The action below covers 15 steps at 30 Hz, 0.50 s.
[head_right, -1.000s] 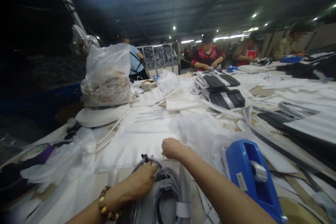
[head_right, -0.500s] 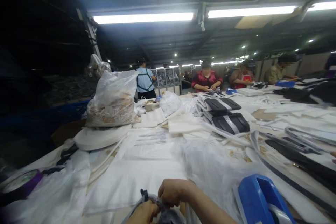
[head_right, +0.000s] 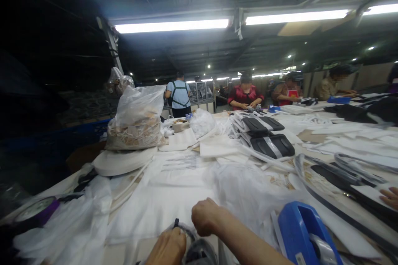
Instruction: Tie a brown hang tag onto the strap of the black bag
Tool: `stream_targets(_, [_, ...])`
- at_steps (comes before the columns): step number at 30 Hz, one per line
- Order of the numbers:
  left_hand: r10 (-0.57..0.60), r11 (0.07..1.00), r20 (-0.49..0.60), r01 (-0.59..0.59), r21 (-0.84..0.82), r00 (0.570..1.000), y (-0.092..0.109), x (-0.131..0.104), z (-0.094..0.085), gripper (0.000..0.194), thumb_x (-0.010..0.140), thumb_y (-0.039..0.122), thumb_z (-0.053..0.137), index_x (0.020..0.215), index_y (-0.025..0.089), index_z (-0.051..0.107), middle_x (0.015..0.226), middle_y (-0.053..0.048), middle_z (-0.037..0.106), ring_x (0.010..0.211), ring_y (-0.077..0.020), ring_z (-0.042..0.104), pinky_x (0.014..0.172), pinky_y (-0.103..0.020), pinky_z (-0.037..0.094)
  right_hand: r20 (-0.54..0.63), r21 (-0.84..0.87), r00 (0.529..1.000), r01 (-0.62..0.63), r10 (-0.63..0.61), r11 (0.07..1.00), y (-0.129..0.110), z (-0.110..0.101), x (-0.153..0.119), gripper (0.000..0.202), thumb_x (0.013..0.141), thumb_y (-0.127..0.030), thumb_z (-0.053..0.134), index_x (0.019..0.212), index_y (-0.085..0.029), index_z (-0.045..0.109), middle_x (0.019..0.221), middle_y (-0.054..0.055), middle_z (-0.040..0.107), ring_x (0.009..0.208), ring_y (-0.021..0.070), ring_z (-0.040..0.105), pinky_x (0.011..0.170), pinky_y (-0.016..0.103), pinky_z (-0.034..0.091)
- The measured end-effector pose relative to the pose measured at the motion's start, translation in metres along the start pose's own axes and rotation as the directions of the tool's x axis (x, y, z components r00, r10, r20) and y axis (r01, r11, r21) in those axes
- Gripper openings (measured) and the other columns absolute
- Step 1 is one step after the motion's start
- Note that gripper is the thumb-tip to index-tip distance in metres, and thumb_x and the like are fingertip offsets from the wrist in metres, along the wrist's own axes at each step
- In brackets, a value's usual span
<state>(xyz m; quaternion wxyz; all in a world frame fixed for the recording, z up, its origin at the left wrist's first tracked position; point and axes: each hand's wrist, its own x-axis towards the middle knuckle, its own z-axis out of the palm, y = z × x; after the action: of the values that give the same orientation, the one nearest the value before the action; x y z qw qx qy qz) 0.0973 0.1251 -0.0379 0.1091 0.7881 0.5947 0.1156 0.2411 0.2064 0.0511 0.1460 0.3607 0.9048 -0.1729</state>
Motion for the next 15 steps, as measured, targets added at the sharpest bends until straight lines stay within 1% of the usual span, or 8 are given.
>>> stream_targets(2, [0.002,0.999,0.009,-0.002,0.054,1.0,0.01,-0.008,-0.007,0.047,0.076,-0.001,0.027,0.11,0.008,0.057,0.109,-0.021,0.059,0.1,-0.03,0.055,0.089,-0.048,0.042,-0.05,-0.117,0.998,0.029,-0.035,0.993,-0.004,0.001,-0.003,0.029,0.052,0.001,0.059,0.076,-0.012,0.067,0.084,0.011,0.069,0.088,0.0249,0.063,0.085,0.038,0.042])
stream_targets(3, [0.016,0.997,0.018,-0.018,0.078,1.0,0.015,-0.012,-0.013,0.05,0.074,-0.004,0.027,0.115,0.009,0.054,0.115,-0.019,0.056,0.105,-0.0287,0.052,0.093,-0.047,0.039,-0.074,-0.158,0.996,0.038,-0.05,0.987,-0.005,0.002,-0.005,0.03,0.053,0.001,0.059,0.08,-0.01,0.067,0.09,0.015,0.068,0.094,0.0271,0.061,0.091,0.041,0.038])
stream_targets(5, [0.038,0.992,0.033,-0.041,0.12,0.999,0.024,-0.017,-0.025,0.054,0.072,-0.008,0.028,0.117,0.012,0.051,0.118,-0.015,0.055,0.109,-0.0249,0.049,0.097,-0.044,0.036,-0.122,-0.209,0.991,0.036,-0.063,0.977,-0.006,0.002,-0.008,0.031,0.062,0.0,0.055,0.091,-0.006,0.065,0.099,0.02,0.065,0.102,0.0287,0.058,0.097,0.045,0.031])
stream_targets(6, [0.037,0.99,0.039,-0.042,0.136,0.999,0.027,-0.018,-0.031,0.052,0.072,-0.008,0.029,0.114,0.013,0.053,0.115,-0.014,0.056,0.107,-0.0234,0.05,0.096,-0.042,0.037,-0.135,-0.222,0.989,0.03,-0.061,0.975,-0.005,0.002,-0.01,0.031,0.067,0.0,0.052,0.094,-0.005,0.065,0.101,0.022,0.064,0.103,0.0288,0.058,0.098,0.045,0.031])
stream_targets(8, [0.022,0.987,0.048,-0.029,0.159,0.999,0.032,-0.017,-0.041,0.042,0.073,-0.006,0.032,0.1,0.013,0.058,0.101,-0.011,0.059,0.095,-0.0216,0.053,0.088,-0.038,0.042,-0.129,-0.229,0.99,0.02,-0.05,0.973,-0.003,-0.003,-0.013,0.03,0.071,0.001,0.047,0.095,-0.005,0.065,0.101,0.023,0.064,0.101,0.0292,0.059,0.091,0.043,0.037])
stream_targets(11, [0.012,0.988,0.055,-0.02,0.153,0.998,0.036,-0.015,-0.051,0.03,0.074,-0.002,0.036,0.083,0.014,0.059,0.087,-0.009,0.058,0.084,-0.0203,0.054,0.078,-0.034,0.045,-0.078,-0.203,0.996,0.023,-0.04,0.979,0.002,-0.016,-0.018,0.03,0.069,0.002,0.049,0.09,-0.009,0.067,0.096,0.02,0.067,0.094,0.0292,0.063,0.076,0.036,0.045])
stream_targets(13, [0.022,0.988,0.052,-0.03,0.149,0.998,0.037,-0.015,-0.054,0.027,0.073,-0.002,0.037,0.078,0.013,0.059,0.085,-0.008,0.057,0.081,-0.0203,0.054,0.073,-0.033,0.045,-0.064,-0.171,0.998,0.018,-0.029,0.985,0.003,-0.026,-0.021,0.029,0.068,0.002,0.05,0.088,-0.011,0.067,0.094,0.018,0.068,0.093,0.0282,0.063,0.073,0.034,0.046])
stream_targets(15, [0.074,0.987,0.002,-0.073,0.144,0.997,0.037,-0.015,-0.055,0.029,0.073,-0.004,0.035,0.076,0.013,0.058,0.087,-0.009,0.056,0.082,-0.0206,0.053,0.071,-0.033,0.045,-0.061,-0.117,0.998,-0.001,-0.006,0.993,0.001,-0.036,-0.025,0.024,0.069,0.0,0.051,0.083,-0.012,0.067,0.091,0.016,0.069,0.092,0.0276,0.063,0.073,0.034,0.045])
